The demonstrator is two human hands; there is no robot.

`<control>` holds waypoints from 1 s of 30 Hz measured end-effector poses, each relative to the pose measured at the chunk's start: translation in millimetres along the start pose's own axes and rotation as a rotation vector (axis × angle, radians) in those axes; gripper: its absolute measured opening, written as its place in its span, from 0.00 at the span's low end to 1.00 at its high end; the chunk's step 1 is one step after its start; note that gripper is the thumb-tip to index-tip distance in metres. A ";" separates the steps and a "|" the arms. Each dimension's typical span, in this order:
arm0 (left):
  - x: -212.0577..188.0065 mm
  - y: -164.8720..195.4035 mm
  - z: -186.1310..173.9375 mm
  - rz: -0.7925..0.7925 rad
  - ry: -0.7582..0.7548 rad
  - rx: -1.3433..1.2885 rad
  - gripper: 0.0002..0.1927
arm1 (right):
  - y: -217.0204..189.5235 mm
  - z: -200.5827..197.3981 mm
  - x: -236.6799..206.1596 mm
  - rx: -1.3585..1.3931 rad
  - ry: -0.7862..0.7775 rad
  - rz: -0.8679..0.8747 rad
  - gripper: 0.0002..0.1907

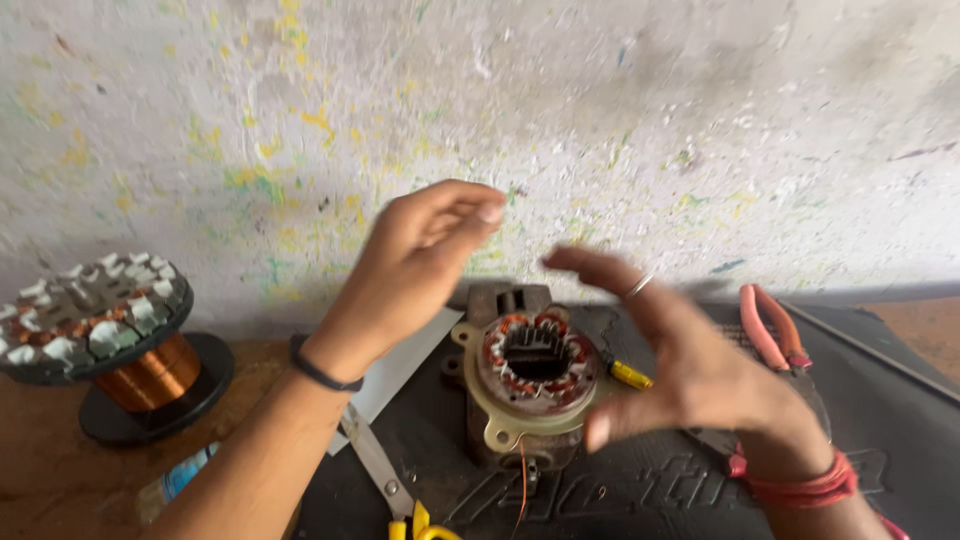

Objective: The person winds copper wire around the slots of a motor stator, using a yellow-handled screwdriver to push the wire into place. They rotate the stator to access different slots and continue winding until the slots are filled.

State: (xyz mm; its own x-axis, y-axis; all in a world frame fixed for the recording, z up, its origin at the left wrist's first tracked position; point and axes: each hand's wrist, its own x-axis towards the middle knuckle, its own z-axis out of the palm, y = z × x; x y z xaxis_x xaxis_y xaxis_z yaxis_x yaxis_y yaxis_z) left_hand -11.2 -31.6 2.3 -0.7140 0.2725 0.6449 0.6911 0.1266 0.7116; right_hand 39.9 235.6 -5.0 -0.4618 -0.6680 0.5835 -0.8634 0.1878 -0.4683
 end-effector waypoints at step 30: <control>-77.5 -8.4 55.5 0.040 0.104 -0.169 0.15 | 31.0 35.5 -4.4 1.280 0.458 0.494 0.46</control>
State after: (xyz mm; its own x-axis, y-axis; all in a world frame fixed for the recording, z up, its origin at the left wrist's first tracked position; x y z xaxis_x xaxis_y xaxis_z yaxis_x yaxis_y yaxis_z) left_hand 44.5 -0.8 -69.1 -0.6998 0.1729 0.6931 0.6971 -0.0467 0.7155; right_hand 22.4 218.8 -45.6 -0.8888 -0.3953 0.2319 0.0576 -0.5983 -0.7992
